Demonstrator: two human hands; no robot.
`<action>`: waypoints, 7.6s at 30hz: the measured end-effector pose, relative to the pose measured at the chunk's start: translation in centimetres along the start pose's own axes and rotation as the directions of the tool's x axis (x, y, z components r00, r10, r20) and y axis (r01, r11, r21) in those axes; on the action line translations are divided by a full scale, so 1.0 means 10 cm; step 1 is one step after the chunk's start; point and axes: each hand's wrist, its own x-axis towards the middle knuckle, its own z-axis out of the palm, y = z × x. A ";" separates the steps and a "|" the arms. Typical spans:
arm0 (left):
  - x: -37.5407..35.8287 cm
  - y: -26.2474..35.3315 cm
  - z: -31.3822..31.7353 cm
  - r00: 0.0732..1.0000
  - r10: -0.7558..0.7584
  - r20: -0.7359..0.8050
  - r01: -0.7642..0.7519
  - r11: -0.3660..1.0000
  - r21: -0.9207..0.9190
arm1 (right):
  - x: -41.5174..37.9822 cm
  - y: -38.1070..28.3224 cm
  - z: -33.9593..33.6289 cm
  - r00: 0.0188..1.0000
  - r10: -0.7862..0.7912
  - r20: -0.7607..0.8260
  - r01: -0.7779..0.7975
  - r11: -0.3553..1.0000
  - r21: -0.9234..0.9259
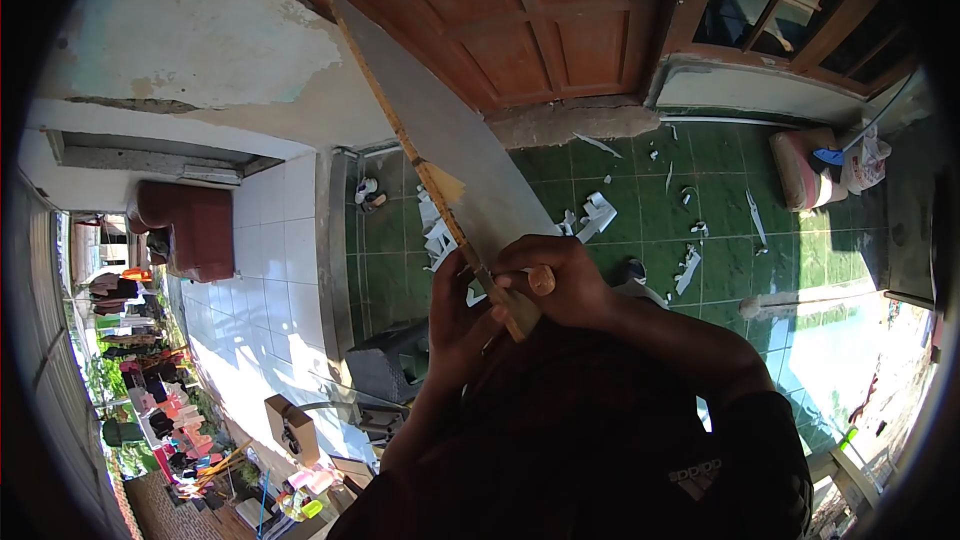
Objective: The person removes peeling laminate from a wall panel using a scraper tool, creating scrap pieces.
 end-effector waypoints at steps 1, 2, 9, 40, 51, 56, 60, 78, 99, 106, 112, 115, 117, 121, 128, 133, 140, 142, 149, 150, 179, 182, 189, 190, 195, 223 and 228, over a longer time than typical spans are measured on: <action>0.00 -0.01 -0.01 1.000 -0.002 -0.002 0.002 1.000 0.006 | 0.02 0.01 0.01 1.000 0.014 0.007 -0.014 1.000 0.000; 0.00 -0.01 -0.01 1.000 0.005 -0.004 -0.005 1.000 0.007 | 0.04 0.02 0.02 1.000 0.028 0.014 -0.028 1.000 -0.001; -0.03 -0.01 -0.03 0.999 0.022 -0.023 -0.021 0.998 0.052 | 0.10 0.00 0.04 0.987 -0.140 0.083 0.149 0.981 -0.127; -0.06 0.00 -0.07 1.000 0.013 -0.024 -0.012 1.000 0.029 | 0.06 0.04 0.08 0.996 0.000 0.089 0.001 1.000 -0.015; -0.05 0.01 -0.06 1.000 0.022 -0.005 -0.022 1.000 0.013 | 0.12 0.15 0.09 1.000 -0.021 0.018 0.023 0.996 -0.085; -0.04 0.02 -0.06 1.000 0.010 -0.009 -0.010 1.000 -0.018 | 0.11 0.45 0.03 0.998 0.008 -0.065 -0.024 0.969 -0.244; -0.03 0.02 -0.05 1.000 0.006 -0.013 -0.006 1.000 -0.029 | 0.11 0.56 -0.09 0.991 0.048 -0.128 -0.087 0.945 -0.316; 0.03 0.05 -0.05 1.000 -0.006 -0.002 0.006 0.999 0.036 | -0.53 -0.33 -0.41 0.990 -0.097 -0.101 0.058 0.941 -0.333; 0.18 -0.12 -0.49 0.968 -0.212 0.137 0.221 0.974 -0.052 | -1.04 0.05 0.62 0.930 -0.020 -0.367 0.023 1.000 0.005; 0.13 -0.12 -0.53 0.946 -0.297 0.130 0.309 0.948 -0.081 | -0.94 -0.10 0.76 0.906 -0.161 -0.391 0.086 0.975 -0.204; 0.15 -0.11 -0.47 0.949 -0.251 0.190 0.271 0.959 -0.089 | -0.85 -0.15 0.73 0.890 -0.192 -0.414 0.097 0.966 -0.238; 0.18 -0.09 -0.44 0.948 -0.256 0.189 0.275 0.958 -0.081 | -0.83 -0.12 0.73 0.883 -0.197 -0.426 0.092 0.963 -0.254; 0.18 -0.08 -0.42 0.946 -0.259 0.193 0.279 0.957 -0.084 | -0.84 -0.11 0.71 0.887 -0.182 -0.423 0.074 0.963 -0.259; 0.21 -0.04 -0.38 0.944 -0.255 0.208 0.285 0.950 -0.126 | -0.86 -0.14 0.66 0.897 -0.173 -0.406 0.041 0.949 -0.314; 0.20 -0.06 -0.41 0.948 -0.241 0.209 0.275 0.950 -0.151 | -0.85 -0.06 0.64 0.913 -0.180 -0.366 0.088 0.963 -0.255; 0.18 -0.02 -0.41 0.948 -0.232 0.219 0.271 0.948 -0.166 | -0.76 -0.04 0.65 0.924 -0.137 -0.357 0.057 0.973 -0.224; 0.17 -0.08 -0.49 0.957 -0.210 0.198 0.244 0.955 -0.166 | -0.72 -0.05 0.63 0.935 -0.084 -0.345 0.037 0.989 -0.140; 0.17 -0.06 -0.49 0.956 -0.214 0.202 0.250 0.953 -0.171 | -0.74 -0.09 0.63 0.938 -0.069 -0.339 0.020 0.989 -0.146; 0.15 -0.05 -0.51 0.950 -0.226 0.214 0.268 0.944 -0.193 | -0.70 -0.06 0.65 0.931 -0.073 -0.358 0.031 0.992 -0.122; 0.16 -0.07 -0.51 0.953 -0.220 0.207 0.259 0.947 -0.188 | -0.71 -0.06 0.64 0.933 -0.084 -0.350 0.038 0.990 -0.134; 0.03 -0.11 -0.69 0.960 -0.207 0.189 0.245 0.947 -0.206 | -0.66 -0.07 0.81 0.948 -0.081 -0.308 0.019 0.980 -0.200; 0.01 -0.13 -0.73 0.959 -0.212 0.190 0.255 0.938 -0.237 | -0.50 -0.01 0.82 0.952 -0.067 -0.298 -0.002 0.974 -0.226; -0.31 -0.03 -0.64 0.978 -0.111 -0.177 0.121 0.991 0.049 | -0.32 0.26 0.54 0.922 -0.319 -0.218 0.276 0.939 -0.205; -0.42 -0.09 -0.63 0.965 -0.090 -0.246 0.114 0.990 0.085 | -0.29 0.26 0.55 0.956 -0.189 -0.224 0.188 0.982 -0.026; -0.79 0.03 -0.29 0.894 0.225 -0.387 0.000 0.865 0.502 | -0.06 0.36 0.48 1.000 -0.005 -0.029 0.009 0.987 0.160; -0.93 -0.05 -2.67 0.246 0.676 -0.695 0.604 0.454 0.655 | 0.72 0.55 1.18 0.875 0.060 0.481 0.017 0.988 -0.154; -0.88 -0.09 -3.19 0.253 0.681 -0.687 0.584 0.459 0.670 | 0.90 0.59 1.54 0.872 0.118 0.475 -0.027 0.981 -0.193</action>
